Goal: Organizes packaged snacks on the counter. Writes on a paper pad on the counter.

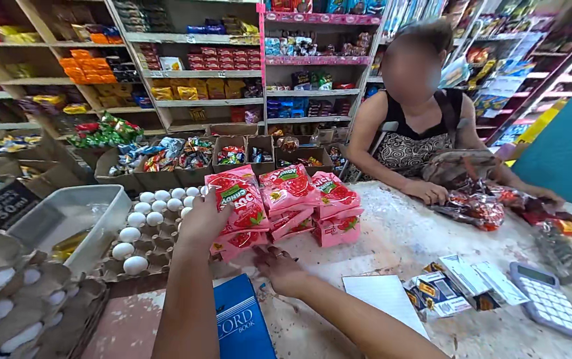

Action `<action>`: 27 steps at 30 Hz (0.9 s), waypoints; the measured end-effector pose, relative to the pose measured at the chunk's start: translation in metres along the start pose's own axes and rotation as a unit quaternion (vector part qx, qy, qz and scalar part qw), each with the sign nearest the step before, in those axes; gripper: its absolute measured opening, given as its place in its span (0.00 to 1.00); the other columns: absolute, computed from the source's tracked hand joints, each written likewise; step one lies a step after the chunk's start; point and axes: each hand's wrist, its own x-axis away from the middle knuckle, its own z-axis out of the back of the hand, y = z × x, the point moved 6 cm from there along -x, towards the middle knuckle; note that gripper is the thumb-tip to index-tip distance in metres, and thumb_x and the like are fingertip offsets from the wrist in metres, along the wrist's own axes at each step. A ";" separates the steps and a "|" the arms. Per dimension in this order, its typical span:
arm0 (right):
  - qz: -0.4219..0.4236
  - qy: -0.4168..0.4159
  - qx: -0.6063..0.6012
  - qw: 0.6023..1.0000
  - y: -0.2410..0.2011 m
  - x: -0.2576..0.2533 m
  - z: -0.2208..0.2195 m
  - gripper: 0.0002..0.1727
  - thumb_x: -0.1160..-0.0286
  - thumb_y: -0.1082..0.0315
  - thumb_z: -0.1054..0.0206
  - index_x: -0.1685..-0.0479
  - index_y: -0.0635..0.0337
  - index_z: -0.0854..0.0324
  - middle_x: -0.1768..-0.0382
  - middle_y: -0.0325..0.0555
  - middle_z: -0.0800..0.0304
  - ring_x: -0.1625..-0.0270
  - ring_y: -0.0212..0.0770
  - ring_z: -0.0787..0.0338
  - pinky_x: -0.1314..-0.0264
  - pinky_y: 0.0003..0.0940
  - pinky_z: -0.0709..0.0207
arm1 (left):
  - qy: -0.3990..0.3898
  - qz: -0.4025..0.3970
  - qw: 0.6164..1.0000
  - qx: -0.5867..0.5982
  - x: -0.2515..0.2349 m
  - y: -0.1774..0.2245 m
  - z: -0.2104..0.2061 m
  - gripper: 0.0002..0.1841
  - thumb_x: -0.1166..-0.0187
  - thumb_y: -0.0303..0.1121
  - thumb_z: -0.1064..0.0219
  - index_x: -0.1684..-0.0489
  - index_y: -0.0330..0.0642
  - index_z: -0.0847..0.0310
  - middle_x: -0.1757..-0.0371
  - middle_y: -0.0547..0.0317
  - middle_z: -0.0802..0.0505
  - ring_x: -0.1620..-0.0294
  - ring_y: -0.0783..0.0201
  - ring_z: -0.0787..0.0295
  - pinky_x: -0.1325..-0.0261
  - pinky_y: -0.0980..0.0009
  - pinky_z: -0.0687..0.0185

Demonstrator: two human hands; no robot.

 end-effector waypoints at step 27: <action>0.008 0.399 -0.043 0.916 0.015 0.060 0.067 0.25 0.41 0.81 0.33 0.38 0.64 0.14 0.17 0.62 0.27 0.49 0.58 0.05 0.57 0.52 0.12 | 0.002 -0.004 1.000 -0.001 0.002 0.005 -0.002 0.40 0.14 0.54 0.40 0.06 0.46 0.48 0.13 0.29 0.35 0.22 0.26 0.27 0.28 0.30 0.30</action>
